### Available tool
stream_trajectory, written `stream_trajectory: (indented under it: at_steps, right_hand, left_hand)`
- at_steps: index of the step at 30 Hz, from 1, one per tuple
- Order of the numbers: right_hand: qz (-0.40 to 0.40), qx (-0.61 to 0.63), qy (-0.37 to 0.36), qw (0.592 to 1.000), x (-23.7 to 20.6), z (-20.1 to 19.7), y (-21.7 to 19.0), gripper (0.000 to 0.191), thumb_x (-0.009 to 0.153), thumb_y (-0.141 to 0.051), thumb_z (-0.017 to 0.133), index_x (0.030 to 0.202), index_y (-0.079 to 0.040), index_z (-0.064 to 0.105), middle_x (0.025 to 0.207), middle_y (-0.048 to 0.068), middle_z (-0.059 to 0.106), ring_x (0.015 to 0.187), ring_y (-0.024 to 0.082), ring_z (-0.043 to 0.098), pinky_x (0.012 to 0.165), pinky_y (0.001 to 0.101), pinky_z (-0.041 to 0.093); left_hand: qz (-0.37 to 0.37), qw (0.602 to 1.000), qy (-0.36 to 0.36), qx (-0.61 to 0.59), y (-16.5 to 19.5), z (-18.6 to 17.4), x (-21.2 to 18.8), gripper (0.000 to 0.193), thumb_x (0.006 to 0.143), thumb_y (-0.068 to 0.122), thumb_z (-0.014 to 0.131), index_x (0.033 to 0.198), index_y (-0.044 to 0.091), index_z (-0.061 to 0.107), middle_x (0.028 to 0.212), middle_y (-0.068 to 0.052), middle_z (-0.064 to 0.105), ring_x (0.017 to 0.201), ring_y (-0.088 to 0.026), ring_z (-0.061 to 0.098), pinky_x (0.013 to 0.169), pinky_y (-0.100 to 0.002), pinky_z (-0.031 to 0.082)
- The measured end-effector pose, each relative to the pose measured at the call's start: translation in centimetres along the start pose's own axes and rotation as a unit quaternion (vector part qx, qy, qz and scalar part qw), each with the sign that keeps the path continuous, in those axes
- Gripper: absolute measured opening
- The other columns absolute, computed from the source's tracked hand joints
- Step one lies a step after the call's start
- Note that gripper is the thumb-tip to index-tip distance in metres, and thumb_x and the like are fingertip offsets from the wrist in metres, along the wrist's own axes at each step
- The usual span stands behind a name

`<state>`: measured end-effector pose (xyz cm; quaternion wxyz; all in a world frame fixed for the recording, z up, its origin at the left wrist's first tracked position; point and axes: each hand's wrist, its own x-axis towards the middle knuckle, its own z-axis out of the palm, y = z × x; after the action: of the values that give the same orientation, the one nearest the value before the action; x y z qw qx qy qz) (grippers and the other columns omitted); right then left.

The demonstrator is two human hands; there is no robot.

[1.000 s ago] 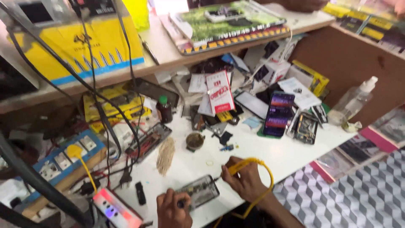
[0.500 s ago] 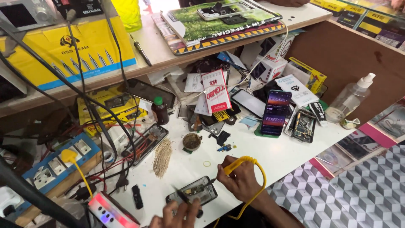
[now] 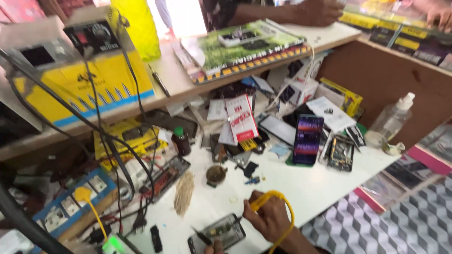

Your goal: The person uses a soldering iron and a screwdriver to work on the internal circuit board of a disassembled mobile phone. They repeatedly apply the soldering iron to various points on the board while holding the device steady.

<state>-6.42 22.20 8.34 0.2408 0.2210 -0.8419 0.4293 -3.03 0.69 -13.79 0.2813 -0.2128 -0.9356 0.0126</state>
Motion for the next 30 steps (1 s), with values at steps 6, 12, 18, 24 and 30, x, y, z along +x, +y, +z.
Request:
stream_trajectory:
  at_steps: [6, 12, 18, 24, 30]
  right_hand:
    - [-0.006, -0.009, -0.025, 1.0, -0.9, -0.1, -0.7, 0.021, 0.091, -0.014, 0.069, 0.073, -0.004, 0.064, 0.063, 0.005, 0.062, 0.046, 0.021, 0.06, 0.05, 0.0402, 0.039]
    - [0.022, 0.005, -0.017, 1.0, -0.1, -0.2, -1.6, 0.021, 0.091, -0.014, 0.069, 0.074, -0.003, 0.063, 0.063, 0.005, 0.061, 0.045, 0.02, 0.06, 0.046, 0.0359, 0.041]
    - [0.014, -0.024, -0.022, 0.999, 0.3, -0.4, -2.5, 0.023, 0.09, -0.011, 0.071, 0.07, -0.003, 0.063, 0.059, 0.007, 0.059, 0.042, 0.024, 0.054, 0.044, 0.0381, 0.039]
    - [-0.116, -0.018, 0.005, 0.993, 0.3, 0.0, -3.0, 0.023, 0.095, -0.02, 0.074, 0.078, -0.009, 0.064, 0.074, 0.004, 0.066, 0.056, 0.022, 0.064, 0.049, 0.0346, 0.049]
    - [-0.126, -0.122, -0.055, 0.983, -1.1, 0.6, -1.5, 0.033, 0.082, -0.031, 0.079, 0.102, -0.01, 0.064, 0.086, 0.006, 0.068, 0.069, 0.031, 0.064, 0.059, 0.044, 0.047]
  left_hand:
    - [-0.008, 1.0, -0.002, -0.011, -1.8, 2.3, -1.7, 0.037, 0.075, -0.002, 0.066, 0.11, 0.007, 0.076, 0.071, -0.011, 0.062, 0.046, -0.014, 0.044, 0.041, -0.034, 0.04]
    - [0.107, 0.991, -0.049, 0.059, -4.0, 0.1, -1.9, 0.042, 0.078, -0.008, 0.062, 0.119, -0.009, 0.071, 0.071, -0.018, 0.06, 0.054, -0.016, 0.046, 0.044, -0.032, 0.039]
    - [-0.057, 0.98, -0.01, 0.19, -2.0, -9.0, 3.6, 0.073, 0.069, -0.015, 0.067, 0.136, 0.015, 0.063, 0.107, -0.025, 0.072, 0.046, -0.011, 0.044, 0.04, -0.026, 0.042]
    - [-0.08, 0.952, 0.166, -0.244, 1.7, -20.7, 11.1, 0.057, 0.099, 0.033, 0.059, 0.147, 0.003, 0.049, 0.134, -0.016, 0.058, 0.106, -0.034, 0.069, 0.094, -0.045, 0.044]
    - [-0.126, 0.904, 0.148, -0.382, 3.3, -24.3, 15.2, 0.038, 0.103, 0.025, 0.047, 0.131, 0.004, 0.064, 0.122, -0.007, 0.072, 0.118, -0.03, 0.05, 0.109, -0.047, 0.03]
